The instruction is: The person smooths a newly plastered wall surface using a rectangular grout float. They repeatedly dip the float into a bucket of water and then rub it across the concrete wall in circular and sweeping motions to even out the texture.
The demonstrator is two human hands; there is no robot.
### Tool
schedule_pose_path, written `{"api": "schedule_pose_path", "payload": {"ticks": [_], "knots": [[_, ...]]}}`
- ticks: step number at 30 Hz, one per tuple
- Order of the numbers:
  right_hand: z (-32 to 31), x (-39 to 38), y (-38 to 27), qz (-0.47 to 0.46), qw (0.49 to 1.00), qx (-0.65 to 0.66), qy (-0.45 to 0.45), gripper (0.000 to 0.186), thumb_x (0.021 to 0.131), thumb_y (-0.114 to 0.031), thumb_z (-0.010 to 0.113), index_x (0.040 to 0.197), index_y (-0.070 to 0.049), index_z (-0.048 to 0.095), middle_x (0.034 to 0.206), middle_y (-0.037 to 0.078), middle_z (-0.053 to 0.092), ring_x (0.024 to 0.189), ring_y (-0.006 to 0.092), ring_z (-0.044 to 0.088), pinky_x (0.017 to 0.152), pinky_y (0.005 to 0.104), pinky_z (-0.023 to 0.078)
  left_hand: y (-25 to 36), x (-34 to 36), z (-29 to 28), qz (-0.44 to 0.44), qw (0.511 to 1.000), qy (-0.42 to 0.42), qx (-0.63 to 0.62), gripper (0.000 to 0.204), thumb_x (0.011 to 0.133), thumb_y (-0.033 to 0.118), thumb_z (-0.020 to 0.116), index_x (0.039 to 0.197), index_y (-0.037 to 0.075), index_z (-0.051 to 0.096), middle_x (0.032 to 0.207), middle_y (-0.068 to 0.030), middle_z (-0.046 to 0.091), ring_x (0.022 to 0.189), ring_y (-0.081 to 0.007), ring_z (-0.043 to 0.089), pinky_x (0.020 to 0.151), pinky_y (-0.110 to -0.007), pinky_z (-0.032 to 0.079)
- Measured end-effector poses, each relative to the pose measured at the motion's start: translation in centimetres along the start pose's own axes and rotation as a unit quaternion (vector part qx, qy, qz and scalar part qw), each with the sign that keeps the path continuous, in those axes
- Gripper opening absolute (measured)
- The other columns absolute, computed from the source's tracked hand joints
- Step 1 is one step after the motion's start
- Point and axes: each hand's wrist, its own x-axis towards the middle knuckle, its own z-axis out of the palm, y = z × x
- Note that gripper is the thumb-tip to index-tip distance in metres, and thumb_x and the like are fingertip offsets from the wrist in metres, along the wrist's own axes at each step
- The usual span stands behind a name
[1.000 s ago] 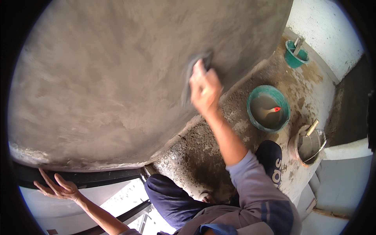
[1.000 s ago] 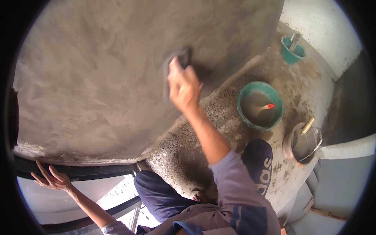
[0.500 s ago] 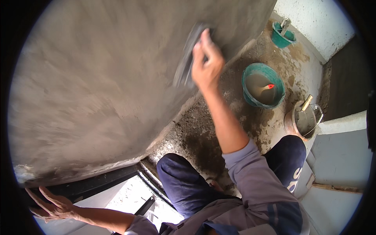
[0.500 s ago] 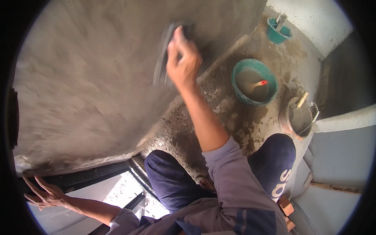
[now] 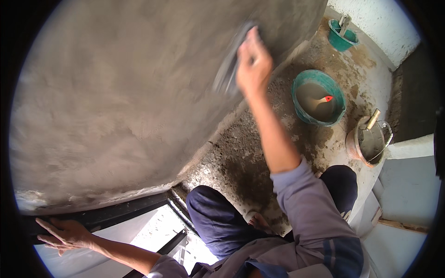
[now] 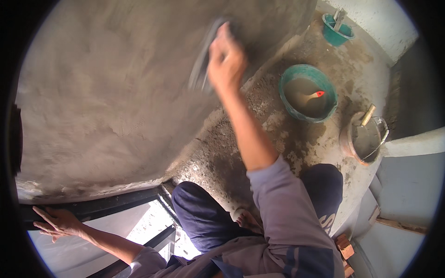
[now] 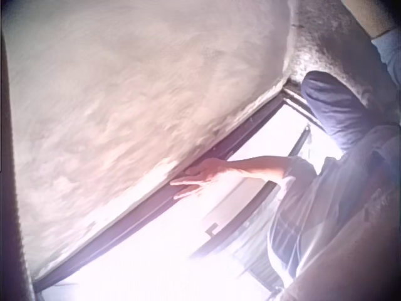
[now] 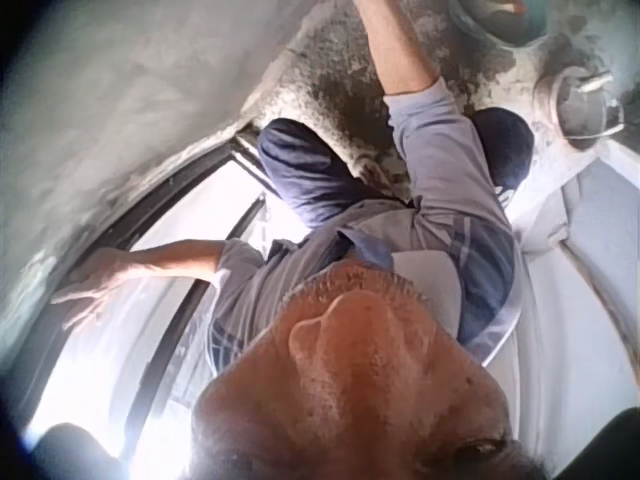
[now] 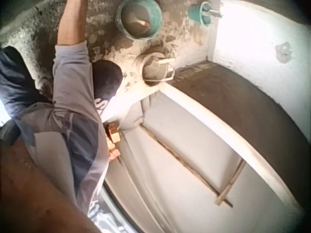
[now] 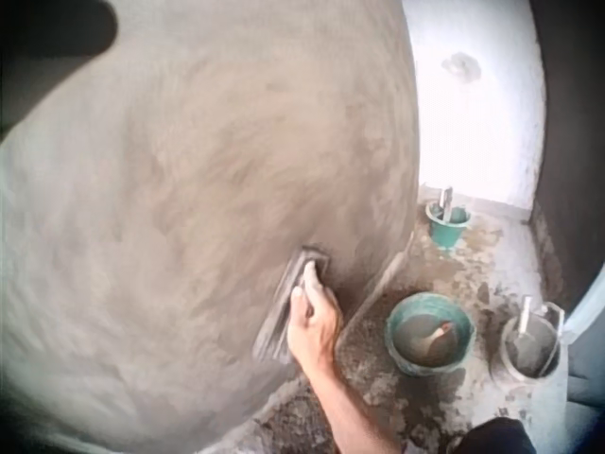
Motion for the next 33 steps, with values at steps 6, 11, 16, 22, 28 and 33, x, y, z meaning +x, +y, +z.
{"api": "schedule_pose_path", "payload": {"ticks": [6,11,16,22,28,33], "knots": [[1.7,-8.2,-1.9,-0.099,0.993,-0.006,-0.065,0.047,0.088,-0.018,0.074,0.134,-0.026,0.07,0.075,0.0,0.058,0.069,0.016,0.064,0.049,0.0297,0.054,0.2,0.5,-1.1,0.021,0.999,-0.03,0.038,0.048,0.105,0.033,0.054,0.153,0.038,0.049,0.162,-0.021,0.038,0.149,-0.0439,0.035,0.11,-0.075,0.026],[-1.8,3.6,4.3,0.117,0.989,0.054,0.066,0.043,0.098,-0.014,0.062,0.141,-0.006,0.062,0.126,0.018,0.071,0.102,0.0285,0.074,0.092,0.0424,0.057,1.5,1.2,-0.7,0.057,0.998,-0.024,0.007,0.052,0.105,0.026,0.054,0.156,0.026,0.046,0.16,-0.0255,0.037,0.15,-0.0426,0.033,0.117,-0.064,0.026],[1.2,-11.9,-1.7,0.012,0.997,0.019,-0.077,0.048,0.091,-0.011,0.072,0.138,-0.005,0.064,0.095,0.013,0.076,0.074,0.0213,0.067,0.081,0.0367,0.059,1.1,0.7,-1.7,0.064,0.997,-0.041,0.025,0.053,0.105,0.022,0.05,0.157,0.018,0.043,0.16,-0.0311,0.034,0.151,-0.0417,0.032,0.12,-0.06,0.026],[-1.9,-0.4,4.4,0.196,0.978,0.002,0.071,0.043,0.097,-0.011,0.063,0.14,-0.004,0.061,0.111,0.018,0.075,0.098,0.0292,0.075,0.085,0.0385,0.06,1.8,0.8,-1.5,0.045,0.997,-0.06,0.018,0.05,0.108,0.024,0.044,0.158,0.02,0.043,0.162,-0.0298,0.031,0.154,-0.0399,0.027,0.121,-0.059,0.025],[1.2,-11.4,-2.9,0.052,0.997,0.049,0.023,0.043,0.091,-0.018,0.073,0.134,-0.012,0.068,0.088,0.011,0.069,0.076,0.0248,0.069,0.073,0.0397,0.059,0.3,0.8,-1.3,0.063,0.994,-0.072,0.045,0.051,0.107,0.023,0.044,0.158,0.019,0.042,0.16,-0.0269,0.036,0.156,-0.0377,0.022,0.123,-0.058,0.022],[0.4,-4.4,2.6,0.144,0.986,0.033,0.082,0.04,0.095,-0.017,0.069,0.135,-0.015,0.067,0.085,0.014,0.069,0.079,0.0272,0.07,0.072,0.0434,0.058,0.7,0.7,-1.2,0.058,0.994,-0.081,0.035,0.052,0.106,0.018,0.044,0.158,0.021,0.043,0.164,-0.0284,0.027,0.155,-0.0387,0.023,0.122,-0.059,0.023]]}}
